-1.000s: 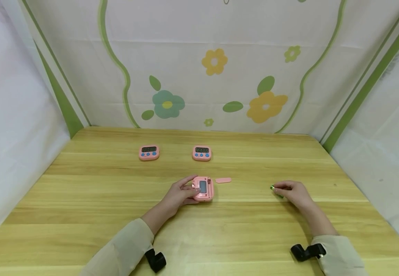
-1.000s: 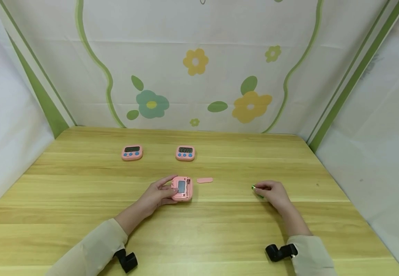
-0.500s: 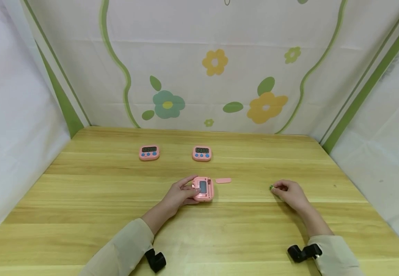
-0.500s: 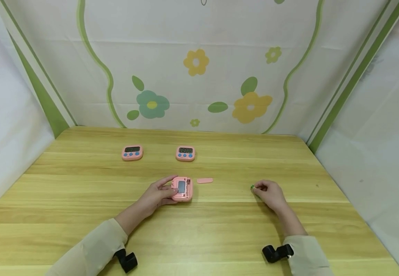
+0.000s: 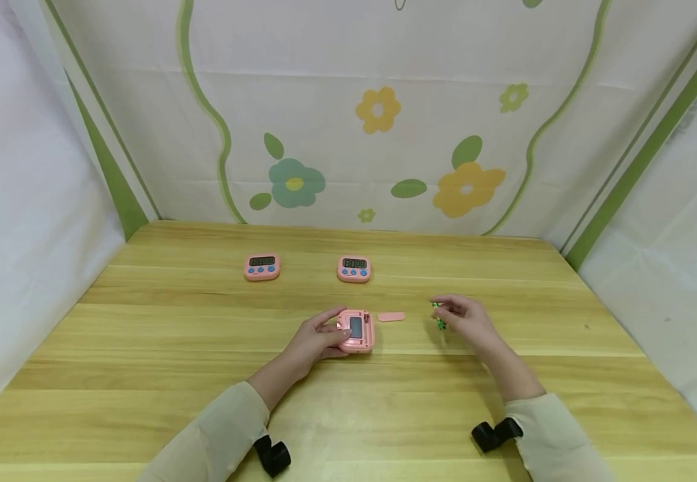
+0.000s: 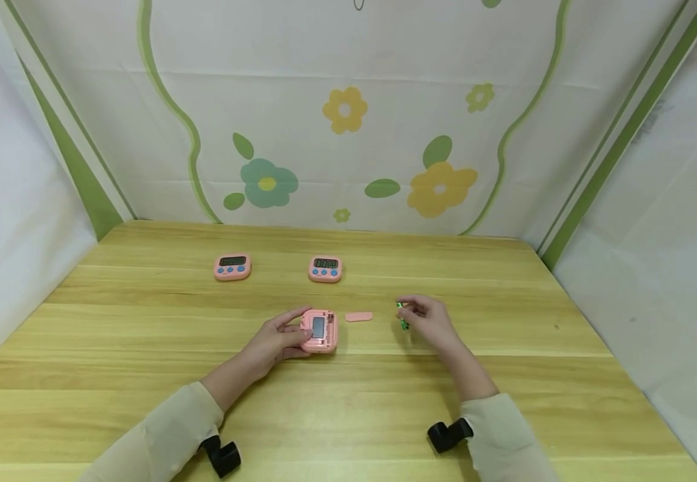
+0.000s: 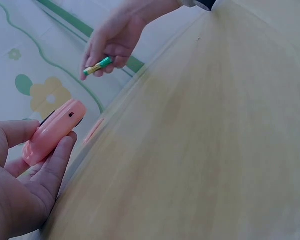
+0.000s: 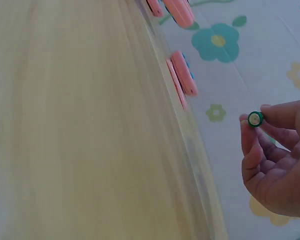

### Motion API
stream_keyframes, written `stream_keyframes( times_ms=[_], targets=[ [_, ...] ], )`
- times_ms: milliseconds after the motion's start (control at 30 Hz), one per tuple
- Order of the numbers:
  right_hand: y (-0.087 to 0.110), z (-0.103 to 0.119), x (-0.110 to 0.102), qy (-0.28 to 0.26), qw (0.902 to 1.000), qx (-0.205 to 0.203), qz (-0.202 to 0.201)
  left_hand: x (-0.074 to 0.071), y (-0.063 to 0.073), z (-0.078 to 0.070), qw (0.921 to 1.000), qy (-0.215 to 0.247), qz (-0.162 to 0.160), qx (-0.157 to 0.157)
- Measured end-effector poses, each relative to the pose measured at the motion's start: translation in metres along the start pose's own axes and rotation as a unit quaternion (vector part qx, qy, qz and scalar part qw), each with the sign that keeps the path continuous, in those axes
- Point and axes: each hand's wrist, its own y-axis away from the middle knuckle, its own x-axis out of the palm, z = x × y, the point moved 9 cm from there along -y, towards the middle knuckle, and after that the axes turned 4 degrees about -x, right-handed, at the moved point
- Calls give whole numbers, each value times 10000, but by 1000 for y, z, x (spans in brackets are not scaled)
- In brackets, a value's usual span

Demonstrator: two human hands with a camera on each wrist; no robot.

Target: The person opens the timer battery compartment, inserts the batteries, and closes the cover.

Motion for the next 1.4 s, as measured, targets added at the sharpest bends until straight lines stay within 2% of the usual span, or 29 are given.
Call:
stream_keyframes(
  times_ms=[167, 367, 533, 633, 733, 833, 933, 1033, 1133, 1233, 1300, 1400],
  targets=[
    [-10, 12, 24, -540, 9985, -49, 13, -1, 0, 0, 10000, 8, -4, 5],
    [-19, 24, 57, -1083, 9940, 101, 95, -2, 0, 1, 10000, -2, -39, 6],
    [-24, 34, 76, -1323, 9912, 108, -1, -3, 0, 1, 10000, 63, -60, -8],
    [-24, 39, 81, -1266, 9919, -3, -117, -2, 0, 2, 10000, 42, -74, -30],
    [-23, 44, 83, -1071, 9935, -306, -235, -3, -1, 2, 9999, 48, -112, -64],
    [-21, 54, 85, -698, 9932, -899, -227, -4, 0, 2, 9998, 46, -186, -98],
    [-16, 66, 88, -385, 9879, -1495, -175, -4, 1, 2, 9996, 13, -240, -130],
    [-11, 77, 90, -391, 9846, -1703, -98, -4, 1, 1, 9995, -9, -276, -152],
    [-7, 85, 91, -592, 9843, -1665, 22, -4, 0, 1, 9995, 52, -282, -152],
    [-7, 82, 93, -819, 9838, -1582, 221, -5, 0, 0, 9994, 168, -272, -145],
    [-9, 76, 94, -993, 9830, -1492, 391, -5, -1, 0, 9993, 240, -252, -150],
    [-13, 60, 100, -1207, 9832, -1127, 783, -4, -1, 0, 9993, 264, -215, -157]
  ],
)
